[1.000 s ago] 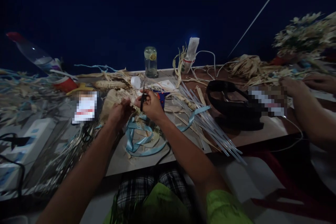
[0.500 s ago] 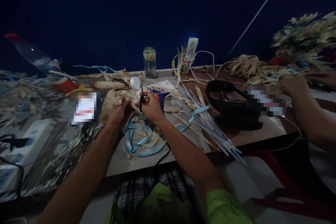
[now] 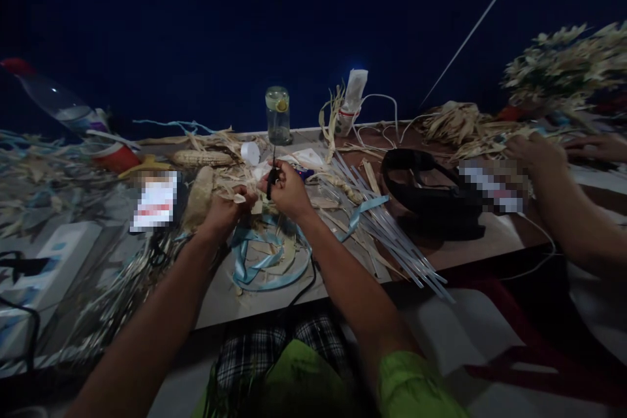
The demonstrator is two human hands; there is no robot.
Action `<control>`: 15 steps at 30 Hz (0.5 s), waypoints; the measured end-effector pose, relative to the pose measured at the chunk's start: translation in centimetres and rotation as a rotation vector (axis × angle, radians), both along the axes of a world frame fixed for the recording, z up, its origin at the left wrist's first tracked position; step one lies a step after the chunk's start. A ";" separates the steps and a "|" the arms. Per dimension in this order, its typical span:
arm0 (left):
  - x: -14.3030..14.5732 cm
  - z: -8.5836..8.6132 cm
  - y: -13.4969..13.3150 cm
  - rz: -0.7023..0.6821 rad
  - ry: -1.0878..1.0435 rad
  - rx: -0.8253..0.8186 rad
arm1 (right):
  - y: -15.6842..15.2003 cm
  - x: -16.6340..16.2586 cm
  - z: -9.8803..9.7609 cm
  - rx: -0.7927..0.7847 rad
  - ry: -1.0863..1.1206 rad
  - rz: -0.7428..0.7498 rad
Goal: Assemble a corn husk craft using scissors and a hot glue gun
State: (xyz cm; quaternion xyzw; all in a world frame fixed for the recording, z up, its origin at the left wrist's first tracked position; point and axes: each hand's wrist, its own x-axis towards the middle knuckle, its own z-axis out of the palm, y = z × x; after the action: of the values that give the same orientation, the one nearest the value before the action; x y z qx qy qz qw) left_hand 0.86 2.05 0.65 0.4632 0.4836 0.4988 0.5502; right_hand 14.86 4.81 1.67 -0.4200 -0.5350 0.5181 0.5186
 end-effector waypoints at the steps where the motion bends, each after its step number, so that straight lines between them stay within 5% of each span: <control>1: 0.0 -0.1 0.0 -0.041 0.036 0.002 | 0.1 0.1 0.0 -0.015 -0.044 0.016; 6: -0.1 -0.7 0.1 -0.044 0.064 0.041 | 0.4 0.1 -0.4 -0.062 -0.039 0.011; 15: 0.4 -0.2 -0.4 -0.050 -0.223 -0.171 | -0.7 -1.1 -0.9 0.233 0.022 -0.427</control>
State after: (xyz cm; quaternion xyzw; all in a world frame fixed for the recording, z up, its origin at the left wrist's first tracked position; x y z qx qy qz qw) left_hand 1.26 1.69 0.46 0.3680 0.4485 0.4904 0.6503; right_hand 13.80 4.13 0.78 -0.4554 -0.4844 0.3361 0.6671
